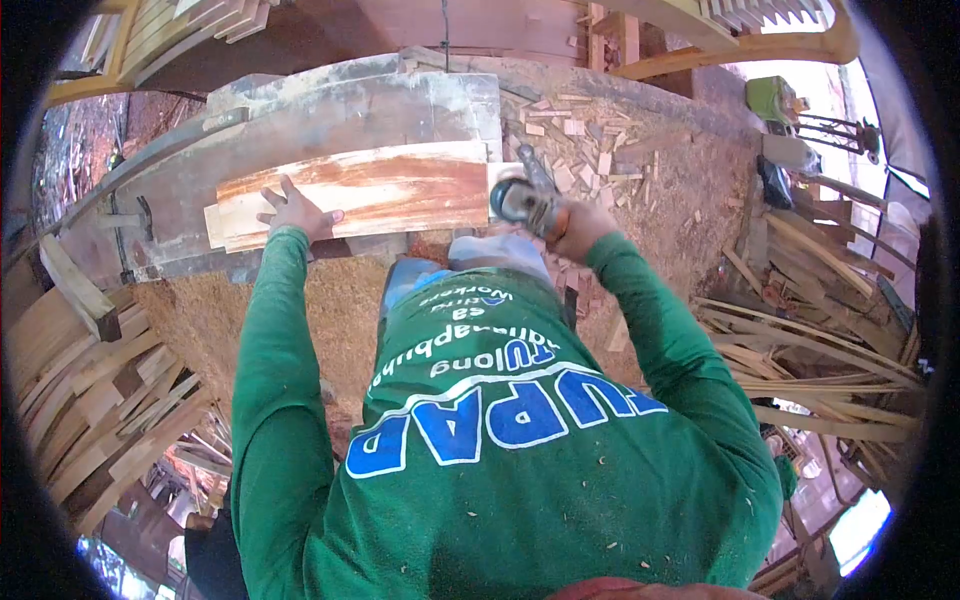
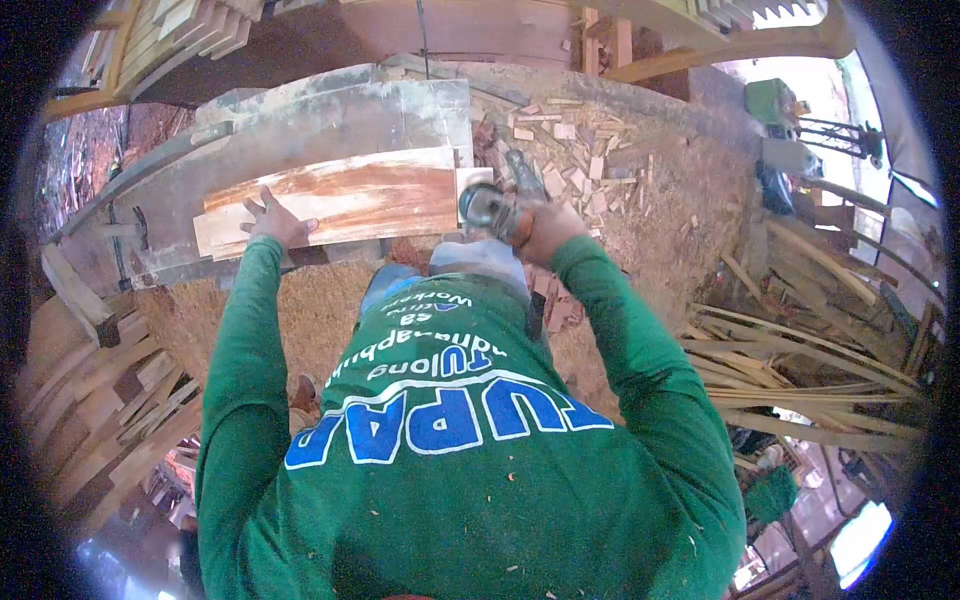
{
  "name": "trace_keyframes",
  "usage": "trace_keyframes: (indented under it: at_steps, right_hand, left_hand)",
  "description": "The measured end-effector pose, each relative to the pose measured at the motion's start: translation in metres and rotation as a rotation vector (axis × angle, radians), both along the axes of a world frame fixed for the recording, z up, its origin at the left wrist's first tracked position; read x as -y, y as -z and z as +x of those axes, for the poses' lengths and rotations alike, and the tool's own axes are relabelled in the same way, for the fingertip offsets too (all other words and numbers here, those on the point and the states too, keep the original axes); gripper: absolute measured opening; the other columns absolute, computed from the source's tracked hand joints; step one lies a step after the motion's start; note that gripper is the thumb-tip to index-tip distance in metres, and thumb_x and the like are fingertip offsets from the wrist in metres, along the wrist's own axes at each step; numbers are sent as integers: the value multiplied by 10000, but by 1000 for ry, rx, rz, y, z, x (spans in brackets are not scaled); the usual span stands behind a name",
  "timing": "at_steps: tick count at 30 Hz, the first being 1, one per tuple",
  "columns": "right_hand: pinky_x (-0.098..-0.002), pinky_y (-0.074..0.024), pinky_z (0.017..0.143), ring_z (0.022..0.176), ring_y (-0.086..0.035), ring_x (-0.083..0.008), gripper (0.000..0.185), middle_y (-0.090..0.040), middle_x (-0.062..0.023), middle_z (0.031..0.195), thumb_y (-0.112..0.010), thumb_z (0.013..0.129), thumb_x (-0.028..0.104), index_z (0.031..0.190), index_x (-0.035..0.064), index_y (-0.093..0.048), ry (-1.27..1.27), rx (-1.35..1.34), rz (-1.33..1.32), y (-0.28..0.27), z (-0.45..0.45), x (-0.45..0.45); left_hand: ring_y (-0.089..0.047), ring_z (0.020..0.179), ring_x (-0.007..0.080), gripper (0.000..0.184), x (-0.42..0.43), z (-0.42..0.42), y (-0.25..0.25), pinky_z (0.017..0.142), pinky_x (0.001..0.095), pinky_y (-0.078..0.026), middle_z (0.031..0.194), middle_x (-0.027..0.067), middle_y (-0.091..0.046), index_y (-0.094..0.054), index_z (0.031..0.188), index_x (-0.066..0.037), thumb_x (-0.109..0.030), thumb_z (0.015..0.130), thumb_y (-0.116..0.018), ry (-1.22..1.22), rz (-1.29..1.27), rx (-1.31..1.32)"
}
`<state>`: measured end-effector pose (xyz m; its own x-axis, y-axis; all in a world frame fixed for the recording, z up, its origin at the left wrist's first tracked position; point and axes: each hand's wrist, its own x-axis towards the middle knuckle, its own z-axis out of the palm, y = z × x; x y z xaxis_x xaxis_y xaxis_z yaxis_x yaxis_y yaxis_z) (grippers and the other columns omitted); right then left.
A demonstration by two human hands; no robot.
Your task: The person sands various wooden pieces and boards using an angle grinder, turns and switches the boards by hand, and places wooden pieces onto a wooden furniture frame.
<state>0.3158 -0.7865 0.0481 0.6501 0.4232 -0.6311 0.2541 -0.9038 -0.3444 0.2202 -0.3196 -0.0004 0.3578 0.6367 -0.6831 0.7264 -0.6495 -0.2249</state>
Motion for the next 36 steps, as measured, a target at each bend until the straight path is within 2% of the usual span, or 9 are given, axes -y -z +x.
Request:
trace_keyframes:
  at_steps: [2, 16, 19, 21, 23, 26, 29, 31, 36]
  right_hand:
    - [-489, -612, 840, 928, -745, -365, 401, -765, -163, 981, -749, 707, 397, 1018, 144, -763, -6, 3, -72, 38, 30, 6]
    - [-469, -593, 901, 990, -727, -391, 527, -754, -200, 973, -830, 694, 423, 1062, 66, -710, 110, -38, -7, 6, 33, -8]
    - [-445, -593, 886, 994, -730, -382, 587, -758, -202, 978, -865, 678, 457, 1096, 68, -728, 335, -6, -16, 13, 60, 0]
    - [-433, -583, 866, 977, -730, -375, 551, -769, -169, 1052, -828, 699, 453, 1111, 94, -754, 420, -35, -43, -3, 65, 5]
    - [-424, -583, 861, 974, -734, -360, 567, -773, -161, 1047, -835, 684, 447, 1119, 94, -753, 605, 58, 217, 37, 34, 34]
    - [-420, -583, 852, 954, -741, -334, 570, -774, -152, 1008, -851, 643, 412, 1117, 111, -755, 852, -9, 282, 64, -19, 83]
    - [-419, -584, 858, 943, -750, -317, 513, -781, -133, 985, -862, 635, 376, 1058, 102, -767, 880, 45, 210, 76, -79, 127]
    - [-418, -588, 852, 939, -758, -311, 494, -783, -141, 973, -868, 626, 351, 1028, 81, -769, 1019, 10, 104, 19, -108, 126]
    - [-415, -595, 827, 919, -764, -303, 505, -784, -155, 956, -880, 621, 332, 1023, 48, -769, 1203, 6, -26, 18, -188, 161]
  left_hand:
    - [-62, 1504, 663, 1436, -1, 0, 3, 1257, 623, -230, 1704, 325, 64, 49, 1675, -145, -609, 704, -902, 12, 22, -16]
    - [-136, 1500, 655, 1407, 10, 6, -8, 1236, 629, -273, 1704, 327, 50, 80, 1665, -114, -591, 747, -874, 29, 47, -43]
    - [-161, 1499, 648, 1374, -36, -5, 79, 1241, 645, -233, 1714, 304, -28, 20, 1675, -112, -675, 746, -820, 202, -15, -124]
    - [-200, 1524, 582, 1230, 31, 29, 7, 1253, 637, -191, 1700, 266, -212, -192, 1670, -108, -715, 758, -751, 721, 11, -174]
    - [-195, 1584, 415, 1037, 70, 27, 18, 1223, 696, -202, 1699, 240, -228, -339, 1619, -108, -624, 814, -741, 712, -267, 296]
    - [-231, 1566, 443, 992, 196, 45, -35, 1200, 690, -238, 1696, 219, -252, -331, 1618, -108, -565, 838, -741, 1122, -335, 380]
    - [-247, 1560, 449, 921, 260, 48, 4, 1180, 755, -184, 1696, 237, -237, -303, 1619, -52, -410, 872, -707, 1197, -268, 460]
    - [-266, 1545, 472, 893, 281, 56, 38, 1189, 746, -178, 1687, 259, -238, -287, 1612, -4, -343, 884, -679, 1189, -123, 484]
    - [-369, 1458, 543, 797, 288, 63, 39, 1176, 756, -198, 1617, 327, -315, -278, 1586, 76, -270, 932, -573, 1228, -147, 410]
